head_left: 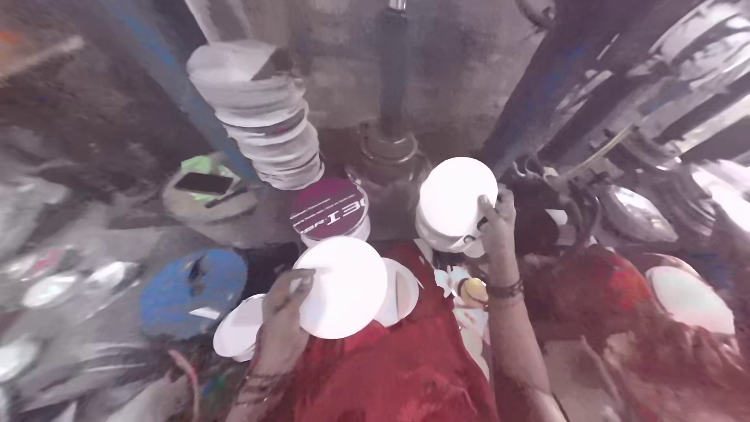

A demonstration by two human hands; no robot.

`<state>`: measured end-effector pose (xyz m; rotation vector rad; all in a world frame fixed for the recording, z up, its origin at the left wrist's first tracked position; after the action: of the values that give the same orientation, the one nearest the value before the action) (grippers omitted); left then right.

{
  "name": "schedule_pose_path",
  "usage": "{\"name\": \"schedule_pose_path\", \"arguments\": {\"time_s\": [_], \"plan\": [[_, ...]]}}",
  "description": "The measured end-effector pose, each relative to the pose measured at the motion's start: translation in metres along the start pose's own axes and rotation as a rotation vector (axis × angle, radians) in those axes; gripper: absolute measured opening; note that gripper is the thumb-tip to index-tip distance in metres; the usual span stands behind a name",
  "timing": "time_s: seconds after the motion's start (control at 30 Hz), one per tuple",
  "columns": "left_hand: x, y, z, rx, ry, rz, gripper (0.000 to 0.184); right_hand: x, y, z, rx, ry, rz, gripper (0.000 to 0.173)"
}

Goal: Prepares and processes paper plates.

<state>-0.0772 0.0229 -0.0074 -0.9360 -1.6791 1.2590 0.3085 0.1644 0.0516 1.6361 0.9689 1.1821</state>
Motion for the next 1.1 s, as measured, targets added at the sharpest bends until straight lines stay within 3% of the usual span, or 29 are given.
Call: {"name": "schedule_pose_path", "arguments": {"time_s": [0.2,0.4,0.5,0.57,0.6,0.7,0.8,0.87,1.0,1.1], "plan": [[0.0,-0.002,-0.006,-0.015,-0.022,-0.017,0.02,-0.023,0.01,-0.024,0.048,0.05,-0.086,0.02],[0.001,-0.006,-0.01,0.027,0.001,-0.034,0.021,-0.043,0.022,-0.042,0.053,0.143,-0.004,0.028],[0.001,-0.01,-0.002,0.081,-0.032,-0.053,0.023,-0.054,0.027,-0.051,0.015,0.316,-0.076,0.024],[0.002,-0.02,0.008,0.136,-0.094,-0.12,0.021,-0.056,0.024,-0.054,-0.203,0.448,-0.111,0.023],[0.003,-0.025,0.016,0.174,-0.144,-0.161,0.021,-0.049,0.021,-0.049,-0.392,0.427,-0.074,0.028],[0.009,-0.04,0.037,0.292,-0.248,-0.247,0.026,-0.002,-0.001,-0.015,-0.875,0.149,0.055,0.049],[0.012,-0.045,0.044,0.268,-0.248,-0.248,0.022,0.032,-0.036,0.01,-1.11,0.128,-0.061,0.072],[0.008,-0.043,0.043,0.247,-0.234,-0.224,0.022,0.039,-0.041,0.011,-1.184,0.103,-0.123,0.069],[0.008,-0.021,0.039,0.147,-0.196,-0.169,0.019,0.034,-0.025,0.011,-0.967,-0.074,-0.031,0.057],[0.012,-0.022,0.024,0.126,-0.127,-0.163,0.016,0.025,-0.023,0.018,-0.55,-0.059,0.073,0.046]]}}
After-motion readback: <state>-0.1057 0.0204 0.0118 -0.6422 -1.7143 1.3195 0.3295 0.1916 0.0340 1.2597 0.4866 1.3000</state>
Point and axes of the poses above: each hand's wrist, its own x-axis towards the middle knuckle, its own z-axis out of the back of the hand, y = z × x, the point moved 7 cm from there along x, towards the middle knuckle, and after that the axes turned 1 degree about -z, right-handed, at the moved point
